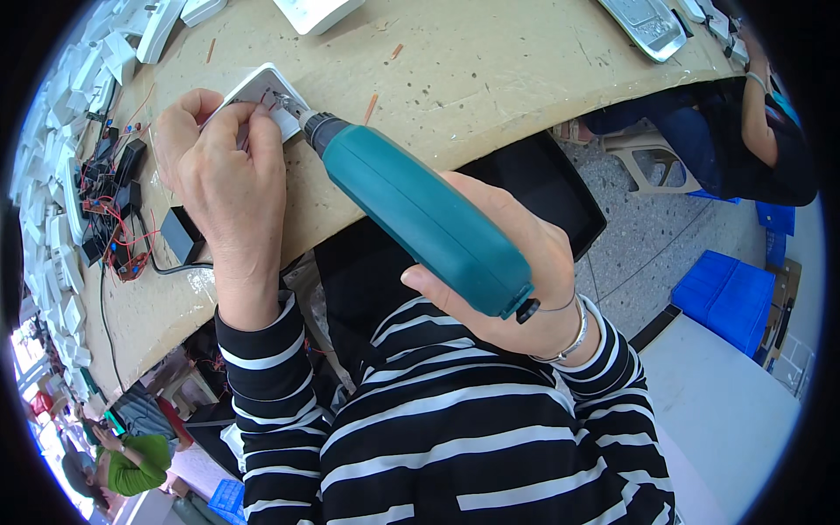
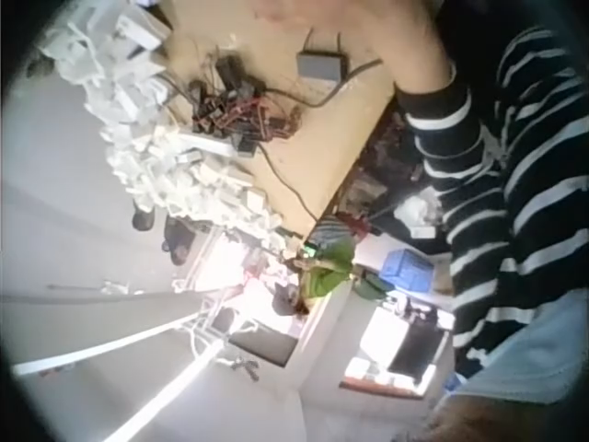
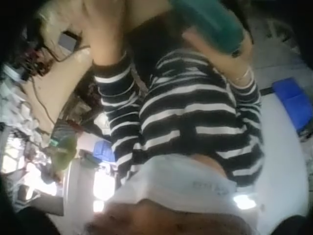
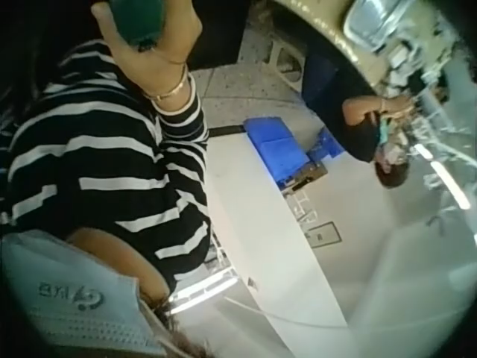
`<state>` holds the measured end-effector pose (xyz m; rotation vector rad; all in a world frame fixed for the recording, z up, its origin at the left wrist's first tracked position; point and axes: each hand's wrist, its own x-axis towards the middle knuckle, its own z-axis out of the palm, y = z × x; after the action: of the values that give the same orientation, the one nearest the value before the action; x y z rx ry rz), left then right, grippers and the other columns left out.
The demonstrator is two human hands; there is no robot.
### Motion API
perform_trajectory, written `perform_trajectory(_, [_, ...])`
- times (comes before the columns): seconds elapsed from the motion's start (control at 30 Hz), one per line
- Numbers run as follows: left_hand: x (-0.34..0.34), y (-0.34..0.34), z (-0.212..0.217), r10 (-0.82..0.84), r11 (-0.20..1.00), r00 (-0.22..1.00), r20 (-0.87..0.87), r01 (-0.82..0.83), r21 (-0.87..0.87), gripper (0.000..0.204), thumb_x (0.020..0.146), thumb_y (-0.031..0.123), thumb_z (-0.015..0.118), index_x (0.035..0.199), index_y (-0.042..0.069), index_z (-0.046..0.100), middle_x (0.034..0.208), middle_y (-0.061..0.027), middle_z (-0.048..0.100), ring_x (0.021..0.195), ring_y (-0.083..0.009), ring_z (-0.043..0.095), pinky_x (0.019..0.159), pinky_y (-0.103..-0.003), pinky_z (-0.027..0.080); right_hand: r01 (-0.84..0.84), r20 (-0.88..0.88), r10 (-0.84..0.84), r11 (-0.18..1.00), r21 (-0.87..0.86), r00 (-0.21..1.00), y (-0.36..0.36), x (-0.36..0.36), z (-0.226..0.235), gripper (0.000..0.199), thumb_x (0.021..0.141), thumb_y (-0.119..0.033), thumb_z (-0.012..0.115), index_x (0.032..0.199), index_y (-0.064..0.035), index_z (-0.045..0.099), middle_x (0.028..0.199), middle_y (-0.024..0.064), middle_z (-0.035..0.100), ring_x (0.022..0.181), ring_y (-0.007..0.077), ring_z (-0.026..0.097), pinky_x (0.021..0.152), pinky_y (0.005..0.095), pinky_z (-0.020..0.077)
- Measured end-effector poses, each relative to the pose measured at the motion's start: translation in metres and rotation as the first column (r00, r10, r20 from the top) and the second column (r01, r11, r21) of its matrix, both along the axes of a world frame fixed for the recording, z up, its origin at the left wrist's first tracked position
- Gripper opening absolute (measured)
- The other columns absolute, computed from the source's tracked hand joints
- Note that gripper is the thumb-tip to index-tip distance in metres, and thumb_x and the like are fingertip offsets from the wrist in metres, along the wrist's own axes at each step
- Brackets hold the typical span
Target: Soldering wires into plastic housing units using a soldering gun.
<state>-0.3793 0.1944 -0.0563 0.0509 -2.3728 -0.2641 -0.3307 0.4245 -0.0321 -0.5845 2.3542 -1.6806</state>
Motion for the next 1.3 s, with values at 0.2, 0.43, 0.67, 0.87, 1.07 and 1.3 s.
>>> perform_trajectory(0.2, [0.0,0.0005,0.0,-0.001,1.0,1.0,0.0,0.001,0.01,0.006,0.073,0.007,0.066,0.073,0.001,0.067,0.098,-0.0073,0.055,0.093,-0.0254,0.052,0.087,-0.039,0.036,0.018,0.016,-0.018,1.0,-0.011,1.0,-0.0007,0.0007,-0.0005,0.055,0.079,-0.009,0.078,0.125,0.0054,0.053,0.101,0.0144,0.068,0.081,0.0159,0.068,0.071,0.0245,0.054])
perform_trajectory(0.43, [0.0001,0.0007,-0.0004,0.004,1.0,1.0,0.003,-0.004,0.006,0.006,0.073,0.007,0.066,0.074,0.001,0.068,0.099,-0.0073,0.055,0.094,-0.0255,0.052,0.088,-0.04,0.036,0.016,-0.017,-0.015,1.0,0.025,1.0,-0.0011,-0.0016,0.0002,0.055,0.078,-0.011,0.079,0.124,0.0056,0.053,0.101,0.0149,0.068,0.081,0.0162,0.068,0.071,0.0249,0.0543])
perform_trajectory(0.67, [0.0007,-0.0001,0.0004,0.003,1.0,1.0,0.01,-0.003,0.009,0.007,0.073,0.007,0.066,0.075,0.001,0.068,0.1,-0.0076,0.055,0.095,-0.0257,0.052,0.088,-0.04,0.036,-0.011,-0.042,0.013,0.999,0.04,0.999,-0.0012,-0.0027,0.0018,0.056,0.077,-0.011,0.079,0.124,0.0054,0.053,0.103,0.0157,0.067,0.083,0.018,0.069,0.073,0.0264,0.0548])
perform_trajectory(0.87, [0.0001,0.0005,-0.001,0.003,1.0,1.0,0.004,-0.003,0.008,0.006,0.073,0.007,0.067,0.075,0.001,0.068,0.1,-0.0075,0.055,0.095,-0.0257,0.052,0.087,-0.04,0.036,0.025,0.022,-0.026,0.999,0.04,0.999,-0.0023,-0.0008,0.0045,0.055,0.078,-0.011,0.079,0.124,0.0054,0.053,0.103,0.0157,0.067,0.083,0.0179,0.068,0.073,0.0263,0.0546])
perform_trajectory(1.07, [0.0002,0.001,-0.0007,0.006,1.0,1.0,0.006,-0.006,0.012,0.006,0.073,0.008,0.067,0.073,0.001,0.067,0.099,-0.0078,0.055,0.094,-0.0259,0.052,0.087,-0.04,0.036,0.041,0.049,-0.042,0.999,0.015,0.998,-0.0032,-0.0012,0.0026,0.055,0.078,-0.01,0.079,0.124,0.0052,0.053,0.102,0.0148,0.067,0.083,0.0177,0.068,0.073,0.026,0.0542])
perform_trajectory(1.3, [-0.0001,0.0012,-0.0001,0.004,1.0,1.0,0.002,-0.004,0.013,0.007,0.073,0.007,0.068,0.073,0.001,0.067,0.099,-0.0081,0.056,0.094,-0.0261,0.053,0.087,-0.04,0.036,-0.015,-0.016,0.015,0.999,0.053,1.0,-0.0026,-0.005,0.0014,0.055,0.078,-0.01,0.079,0.124,0.0045,0.054,0.104,0.0151,0.067,0.084,0.0182,0.068,0.073,0.026,0.0541])
